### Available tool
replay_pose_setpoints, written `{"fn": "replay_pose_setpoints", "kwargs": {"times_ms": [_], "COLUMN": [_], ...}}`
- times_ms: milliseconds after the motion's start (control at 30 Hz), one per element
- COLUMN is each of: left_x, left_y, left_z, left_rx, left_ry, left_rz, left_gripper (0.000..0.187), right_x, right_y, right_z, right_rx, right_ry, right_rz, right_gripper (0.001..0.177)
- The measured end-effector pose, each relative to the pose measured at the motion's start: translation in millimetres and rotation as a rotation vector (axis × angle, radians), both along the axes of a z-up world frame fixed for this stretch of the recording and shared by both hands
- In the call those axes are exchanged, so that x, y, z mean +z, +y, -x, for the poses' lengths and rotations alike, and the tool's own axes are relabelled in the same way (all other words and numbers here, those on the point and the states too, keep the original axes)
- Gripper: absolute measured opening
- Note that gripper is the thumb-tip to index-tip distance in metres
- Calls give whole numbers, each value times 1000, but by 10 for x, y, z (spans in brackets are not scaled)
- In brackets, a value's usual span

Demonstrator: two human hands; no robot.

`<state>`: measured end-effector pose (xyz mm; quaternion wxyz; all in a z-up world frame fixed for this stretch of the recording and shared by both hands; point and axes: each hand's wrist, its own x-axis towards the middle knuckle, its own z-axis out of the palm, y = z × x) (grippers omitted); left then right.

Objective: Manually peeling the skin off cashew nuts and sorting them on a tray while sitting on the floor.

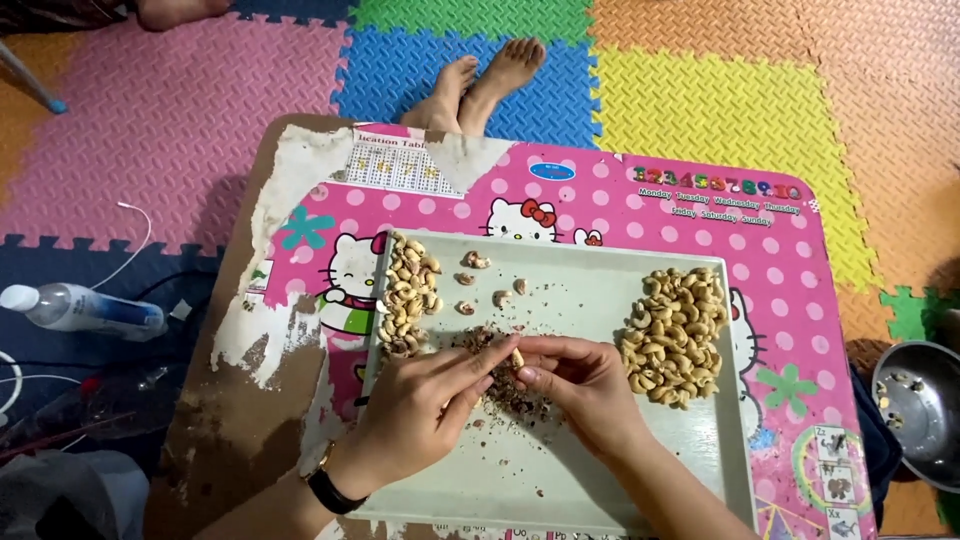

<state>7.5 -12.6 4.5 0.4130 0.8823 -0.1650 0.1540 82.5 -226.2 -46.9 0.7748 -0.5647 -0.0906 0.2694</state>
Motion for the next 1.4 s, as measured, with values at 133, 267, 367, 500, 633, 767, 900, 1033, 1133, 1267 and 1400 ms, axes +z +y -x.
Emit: {"fn": "replay_pose_setpoints", "kwargs": {"times_ms": [133,267,367,500,633,767,900,1033,1133,1267,1400], "left_x": [27,-11,-31,-136,-207,-262,-112,-73,-46,-103,-229], "left_y": [-3,-1,-11,-19,-15,-2,7,6,5,1,7], "left_z": [-4,-6,-5,-12,-6,-20,-26,-18,-20,-25,-23], "left_rx": [16,12,26,72,98,111,70,48,39,53,79], "left_ry": [-8,-2,-23,-110,-154,-200,-89,-47,-48,-68,-125], "left_rz": [-36,-35,-56,-132,-209,-258,-93,-93,-90,-119,-220], "left_gripper": [57,59,61,61,65,60,54,59,57,57,62], "right_x": [47,78,49,28,-100,-129,-98,-95,-98,-69,-77], "right_y": [21,28,23,20,-4,-17,-31,-25,-22,-8,-8], "right_z": [6,14,9,2,-2,-22,-43,-32,-20,-14,-15], "right_rx": [-8,-14,-19,-29,-25,-11,7,13,1,-6,-22], "right_ry": [-15,-40,-71,-44,50,185,138,109,120,34,49], "right_rz": [42,62,94,135,49,7,28,-9,-11,36,105], "right_gripper": [33,31,29,27,28,29,31,30,30,27,27]}}
